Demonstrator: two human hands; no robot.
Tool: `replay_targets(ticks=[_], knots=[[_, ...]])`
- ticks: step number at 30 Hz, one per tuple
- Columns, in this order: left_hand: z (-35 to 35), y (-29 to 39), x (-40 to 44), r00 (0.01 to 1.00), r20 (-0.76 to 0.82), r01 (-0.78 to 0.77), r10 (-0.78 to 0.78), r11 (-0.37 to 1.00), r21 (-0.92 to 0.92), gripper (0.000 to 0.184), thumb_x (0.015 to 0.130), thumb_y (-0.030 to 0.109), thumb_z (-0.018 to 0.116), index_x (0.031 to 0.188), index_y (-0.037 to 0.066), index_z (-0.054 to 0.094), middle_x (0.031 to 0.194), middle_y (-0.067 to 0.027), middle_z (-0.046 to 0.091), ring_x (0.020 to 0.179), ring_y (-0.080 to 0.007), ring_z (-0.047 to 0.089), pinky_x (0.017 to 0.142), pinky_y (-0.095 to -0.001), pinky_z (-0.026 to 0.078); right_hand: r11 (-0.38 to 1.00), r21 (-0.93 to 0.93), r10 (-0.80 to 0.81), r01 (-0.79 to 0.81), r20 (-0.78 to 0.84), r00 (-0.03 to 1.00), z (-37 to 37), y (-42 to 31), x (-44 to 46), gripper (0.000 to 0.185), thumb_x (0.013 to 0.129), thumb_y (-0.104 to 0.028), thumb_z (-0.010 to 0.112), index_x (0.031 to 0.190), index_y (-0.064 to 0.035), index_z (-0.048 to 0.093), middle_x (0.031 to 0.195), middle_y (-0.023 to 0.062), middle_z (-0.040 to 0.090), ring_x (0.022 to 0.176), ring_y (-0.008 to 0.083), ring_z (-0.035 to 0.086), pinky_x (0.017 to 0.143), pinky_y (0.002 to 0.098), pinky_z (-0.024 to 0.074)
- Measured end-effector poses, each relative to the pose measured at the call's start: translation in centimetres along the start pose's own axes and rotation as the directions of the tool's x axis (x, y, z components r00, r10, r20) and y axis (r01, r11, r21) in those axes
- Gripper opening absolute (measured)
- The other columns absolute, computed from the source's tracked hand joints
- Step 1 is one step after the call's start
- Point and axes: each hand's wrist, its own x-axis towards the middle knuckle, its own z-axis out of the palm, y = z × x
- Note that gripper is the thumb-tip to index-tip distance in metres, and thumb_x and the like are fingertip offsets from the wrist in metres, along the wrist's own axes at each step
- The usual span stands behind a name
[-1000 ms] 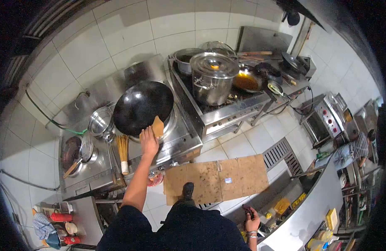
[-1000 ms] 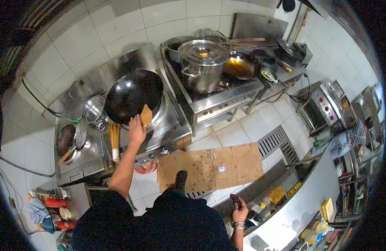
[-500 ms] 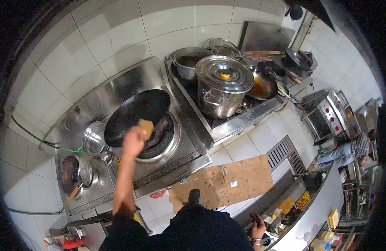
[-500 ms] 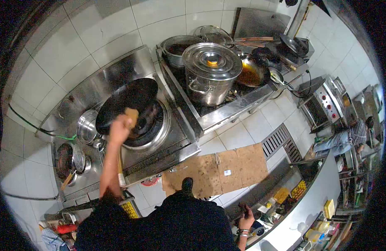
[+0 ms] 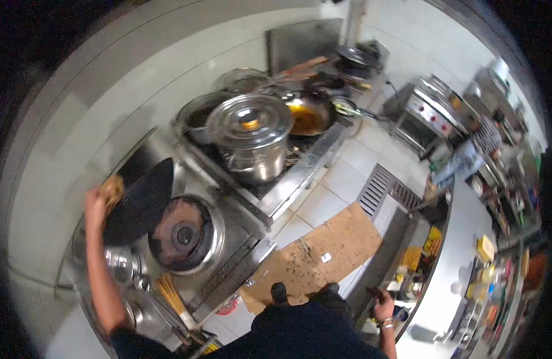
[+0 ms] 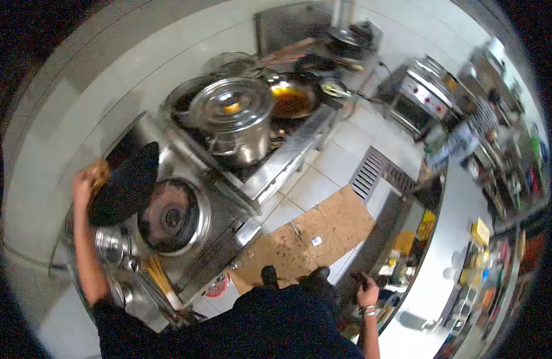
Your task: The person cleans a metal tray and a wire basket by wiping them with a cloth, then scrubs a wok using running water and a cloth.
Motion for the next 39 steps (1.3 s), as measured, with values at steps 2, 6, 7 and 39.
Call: replay_targets(ticks=[2, 6, 7, 39], knots=[[-2.3, 2.3, -0.6, 0.999, 0.027, 0.026, -0.025, 0.999, -0.046, 0.044, 0.088, 0.036, 0.063, 0.105, -0.006, 0.061, 0.08, -0.0081, 0.063, 0.072, -0.0148, 0.058, 0.065, -0.0303, 0.047, 0.989, 0.038, 0.145, -0.146, 0.021, 0.989, -1.2, -0.9, 0.3, 0.032, 0.079, 0.007, 0.057, 0.11, 0.0018, 0.064, 0.107, 0.0147, 0.068, 0.103, 0.0239, 0.065, 0.092, 0.0312, 0.0486], [-5.1, 14.7, -3.8, 0.995, 0.06, 0.086, -0.082, 0.995, -0.051, 0.035, 0.091, 0.035, 0.06, 0.093, 0.0, 0.058, 0.073, -0.0046, 0.058, 0.066, -0.0119, 0.054, 0.058, -0.027, 0.044, 0.992, -0.02, 0.125, -0.125, -0.022, 0.992, -2.0, -1.3, 1.9, 0.036, 0.077, 0.006, 0.059, 0.111, -0.0002, 0.065, 0.106, 0.0165, 0.069, 0.101, 0.0264, 0.066, 0.089, 0.033, 0.0508], [-5.9, 15.9, -3.6, 0.994, 0.087, 0.07, -0.068, 0.997, -0.024, 0.034, 0.091, 0.035, 0.06, 0.092, 0.001, 0.058, 0.072, -0.0045, 0.057, 0.064, -0.0118, 0.054, 0.057, -0.0264, 0.043, 0.99, -0.026, 0.138, -0.138, -0.026, 0.99, -1.8, -1.4, 2.9, 0.036, 0.077, 0.006, 0.058, 0.111, -0.0006, 0.065, 0.105, 0.0168, 0.069, 0.1, 0.0268, 0.067, 0.088, 0.033, 0.0513], [56.7, 75.9, 5.8, 0.555, 0.594, -0.299, 0.583, 0.806, -0.512, 0.027, 0.09, 0.026, 0.062, 0.082, 0.001, 0.062, 0.07, 0.0012, 0.06, 0.06, -0.0055, 0.051, 0.055, -0.0235, 0.04, 0.887, 0.29, 0.445, -0.36, -0.325, 0.835, -20.3, 20.4, 37.5, 0.03, 0.078, 0.003, 0.063, 0.108, 0.001, 0.065, 0.101, 0.0157, 0.069, 0.097, 0.0253, 0.066, 0.088, 0.0342, 0.0495]])
